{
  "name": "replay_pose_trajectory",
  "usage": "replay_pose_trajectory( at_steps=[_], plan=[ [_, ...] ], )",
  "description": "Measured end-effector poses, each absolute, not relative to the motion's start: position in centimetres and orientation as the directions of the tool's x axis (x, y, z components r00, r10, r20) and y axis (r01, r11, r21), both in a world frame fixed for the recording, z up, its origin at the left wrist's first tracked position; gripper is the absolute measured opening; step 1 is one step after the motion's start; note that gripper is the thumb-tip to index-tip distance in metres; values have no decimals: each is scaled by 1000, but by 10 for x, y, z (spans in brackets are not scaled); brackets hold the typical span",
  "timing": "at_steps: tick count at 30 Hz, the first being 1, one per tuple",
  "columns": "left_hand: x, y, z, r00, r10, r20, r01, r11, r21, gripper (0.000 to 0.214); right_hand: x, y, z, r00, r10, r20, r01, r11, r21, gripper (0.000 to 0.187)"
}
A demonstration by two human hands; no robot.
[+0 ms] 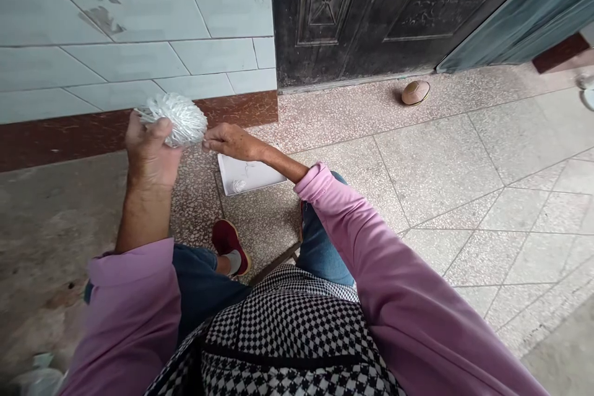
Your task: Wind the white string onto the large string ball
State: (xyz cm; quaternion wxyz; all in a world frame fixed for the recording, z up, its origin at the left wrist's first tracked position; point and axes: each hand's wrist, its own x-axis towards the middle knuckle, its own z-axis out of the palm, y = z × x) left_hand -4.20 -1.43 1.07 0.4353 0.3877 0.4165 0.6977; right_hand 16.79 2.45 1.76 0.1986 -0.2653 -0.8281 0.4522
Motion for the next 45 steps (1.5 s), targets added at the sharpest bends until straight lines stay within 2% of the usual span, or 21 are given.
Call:
replay_pose_trajectory(
  at_steps=[3, 5, 10, 15, 20, 23, 27, 32, 36, 41, 43, 45],
  plan=[
    [-49, -10, -1, -376, 901, 217, -142, -287, 947, 124, 168, 10, 29, -840, 539, 61, 234, 461, -856, 33],
    [-52, -9, -5, -383, 893, 235, -67, -281, 957, 125, 170, 6, 37, -852, 514, 97, 178, 460, -870, 35],
    [-50, -15, -2, -315, 926, 208, 2, -219, 976, 115, 183, 14, 55, -759, 617, 205, 68, 389, -919, 58],
    [-45, -29, 11, -106, 992, 73, -16, -75, 997, 95, 196, 26, 67, -623, 759, 187, 54, 280, -958, 69],
    [-38, -42, 26, 89, 996, 6, -27, -4, 1000, 81, 198, 34, 66, -535, 831, 153, 8, 186, -983, 75],
    [-37, -45, 30, 153, 988, 2, -130, 19, 991, 79, 196, 35, 64, -515, 849, 118, 34, 158, -987, 71],
    [-41, -45, 26, 193, 979, 66, -243, -17, 970, 80, 195, 37, 58, -516, 849, 116, 45, 162, -986, 68],
    [-43, -40, 21, 146, 983, 113, -345, -57, 937, 90, 190, 49, 39, -534, 837, 117, 62, 177, -982, 69],
    [-35, -34, 29, 27, 989, 145, -414, -121, 902, 87, 181, 54, 27, -574, 809, 126, 83, 210, -974, 70],
    [-37, -31, 39, -173, 977, 121, -365, -178, 914, 90, 174, 34, 35, -633, 767, 105, 210, 300, -930, 42],
    [-42, -30, 37, -227, 969, 99, -318, -170, 933, 91, 169, 19, 42, -653, 754, 64, 301, 337, -892, 40],
    [-47, -29, 34, -251, 964, 89, -279, -160, 947, 92, 163, 4, 50, -662, 749, -1, 391, 344, -854, 47]
  ],
)
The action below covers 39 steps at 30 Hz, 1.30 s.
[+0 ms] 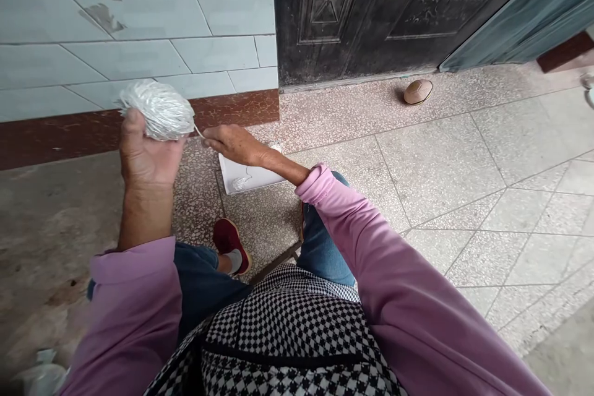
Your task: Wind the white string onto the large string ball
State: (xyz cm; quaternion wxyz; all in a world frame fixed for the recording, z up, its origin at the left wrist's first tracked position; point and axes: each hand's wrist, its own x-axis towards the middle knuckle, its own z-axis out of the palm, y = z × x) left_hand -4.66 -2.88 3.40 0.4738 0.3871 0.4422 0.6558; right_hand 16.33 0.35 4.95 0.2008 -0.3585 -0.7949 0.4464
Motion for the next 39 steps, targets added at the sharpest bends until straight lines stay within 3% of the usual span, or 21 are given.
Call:
replay_pose_trajectory(
  at_steps=[4, 8, 11, 15, 19, 24, 30, 34, 39],
  plan=[
    [-50, -26, 25, -251, 963, 102, -232, -162, 959, 96, 155, -15, 57, -717, 696, -50, 414, 366, -833, 51],
    [-49, -24, 18, -295, 952, 87, -172, -143, 975, 115, 160, -10, 59, -774, 629, 75, 231, 391, -891, 36],
    [-47, -24, 16, -294, 953, 73, -115, -111, 987, 120, 170, -4, 68, -725, 677, 125, 169, 351, -921, 33],
    [-36, -29, 19, -247, 966, 81, -94, -107, 990, 110, 184, 3, 88, -594, 794, 134, 159, 279, -947, 47],
    [-27, -40, 28, -65, 998, -5, -124, -3, 992, 92, 191, 12, 96, -515, 847, 130, 183, 256, -949, 70],
    [-21, -50, 37, 57, 996, -74, -217, 85, 973, 79, 191, 17, 91, -422, 888, 182, 158, 270, -950, 63],
    [-13, -48, 35, 73, 997, -9, -188, 23, 982, 86, 190, 21, 84, -397, 901, 176, 169, 260, -951, 50],
    [-15, -44, 29, -5, 1000, 8, -169, -9, 986, 93, 191, 34, 68, -399, 899, 180, 161, 262, -952, 66],
    [-12, -47, 36, -4, 1000, -18, -284, 16, 959, 74, 192, 46, 53, -428, 885, 184, 118, 256, -959, 72]
  ],
)
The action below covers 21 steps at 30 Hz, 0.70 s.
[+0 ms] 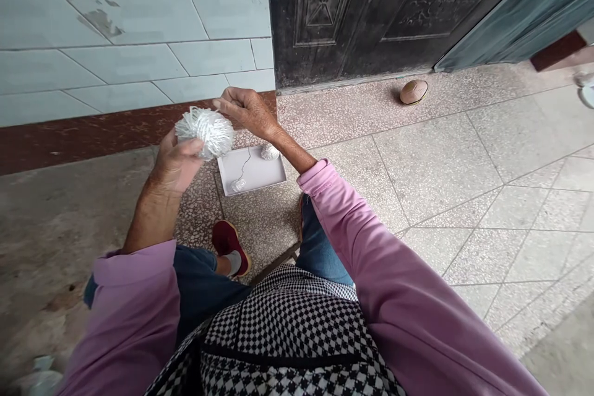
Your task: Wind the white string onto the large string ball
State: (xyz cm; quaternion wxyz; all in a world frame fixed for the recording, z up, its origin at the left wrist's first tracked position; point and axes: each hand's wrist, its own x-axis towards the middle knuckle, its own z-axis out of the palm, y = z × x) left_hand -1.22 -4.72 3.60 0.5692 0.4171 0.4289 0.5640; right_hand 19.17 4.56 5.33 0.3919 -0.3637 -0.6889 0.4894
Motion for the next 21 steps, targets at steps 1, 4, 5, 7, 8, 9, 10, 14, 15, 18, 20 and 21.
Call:
replay_pose_trajectory(
  at_steps=[1, 4, 5, 7, 8, 9, 10, 14, 15, 18, 20, 21],
  plan=[
    [-11, -48, 38, 4, 1000, -21, -308, 21, 951, 72, 191, 45, 53, -431, 886, 171, 105, 238, -966, 72],
    [-8, -50, 42, 14, 1000, -9, -368, 14, 930, 80, 189, 41, 55, -425, 897, 119, 82, 169, -982, 73],
    [-8, -50, 42, 8, 1000, -14, -382, 16, 924, 84, 188, 39, 56, -421, 901, 107, 81, 154, -985, 73],
    [-10, -50, 41, -7, 999, -51, -399, 44, 916, 88, 186, 38, 55, -418, 904, 91, 85, 138, -987, 72],
    [-11, -50, 40, -15, 997, -81, -404, 68, 912, 89, 185, 39, 54, -418, 904, 86, 89, 135, -987, 72],
    [-12, -50, 39, -17, 994, -112, -406, 96, 909, 90, 184, 40, 53, -419, 904, 82, 94, 133, -987, 72],
    [-13, -49, 37, -10, 990, -141, -404, 125, 906, 91, 183, 42, 51, -418, 905, 80, 99, 133, -986, 72],
    [-14, -47, 31, -9, 992, -124, -364, 113, 925, 91, 180, 49, 41, -405, 912, 69, 102, 120, -988, 67],
    [-13, -47, 30, -18, 995, -98, -340, 86, 936, 89, 180, 50, 39, -403, 913, 63, 100, 113, -989, 66],
    [-12, -45, 29, -31, 999, -42, -245, 33, 969, 86, 179, 51, 35, -408, 911, 61, 90, 107, -990, 64],
    [-13, -44, 31, -42, 998, -40, -209, 30, 978, 89, 179, 50, 34, -410, 909, 71, 88, 117, -989, 62],
    [-13, -44, 31, -54, 997, -46, -211, 34, 977, 91, 179, 50, 34, -409, 909, 80, 86, 126, -988, 63]
  ],
)
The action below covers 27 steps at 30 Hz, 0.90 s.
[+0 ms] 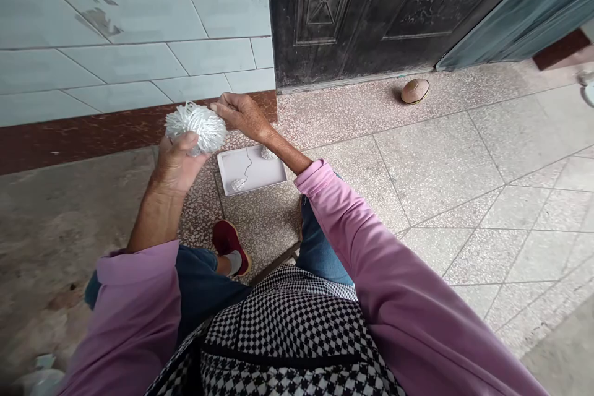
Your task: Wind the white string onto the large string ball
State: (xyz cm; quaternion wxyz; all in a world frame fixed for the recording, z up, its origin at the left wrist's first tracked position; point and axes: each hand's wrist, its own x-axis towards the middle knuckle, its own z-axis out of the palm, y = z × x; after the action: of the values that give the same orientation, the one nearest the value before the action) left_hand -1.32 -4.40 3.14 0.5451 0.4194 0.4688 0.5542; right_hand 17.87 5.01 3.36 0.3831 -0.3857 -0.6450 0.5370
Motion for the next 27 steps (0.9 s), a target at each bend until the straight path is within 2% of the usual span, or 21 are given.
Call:
replay_pose_trajectory(
  at_steps=[5, 9, 13, 19, 23, 27],
  plan=[
    [-15, -46, 34, -86, 993, -85, -358, 49, 932, 91, 178, 52, 30, -418, 901, 117, 45, 150, -988, 65],
    [-16, -44, 29, -105, 994, -23, -492, -32, 870, 92, 176, 52, 27, -435, 888, 150, -6, 164, -986, 65],
    [-18, -41, 23, -53, 997, 50, -508, -70, 858, 79, 172, 51, 28, -392, 905, 165, -31, 166, -986, 69],
    [-24, -39, 21, -35, 998, 50, -526, -61, 849, 82, 166, 43, 32, -334, 930, 155, 114, 203, -972, 63],
    [-30, -33, 21, -160, 986, 43, -532, -123, 838, 87, 163, 27, 38, -464, 874, 147, 289, 306, -907, 48],
    [-35, -25, 16, -250, 965, 74, -456, -184, 871, 87, 158, 11, 49, -568, 821, 51, 450, 362, -816, 45]
  ],
)
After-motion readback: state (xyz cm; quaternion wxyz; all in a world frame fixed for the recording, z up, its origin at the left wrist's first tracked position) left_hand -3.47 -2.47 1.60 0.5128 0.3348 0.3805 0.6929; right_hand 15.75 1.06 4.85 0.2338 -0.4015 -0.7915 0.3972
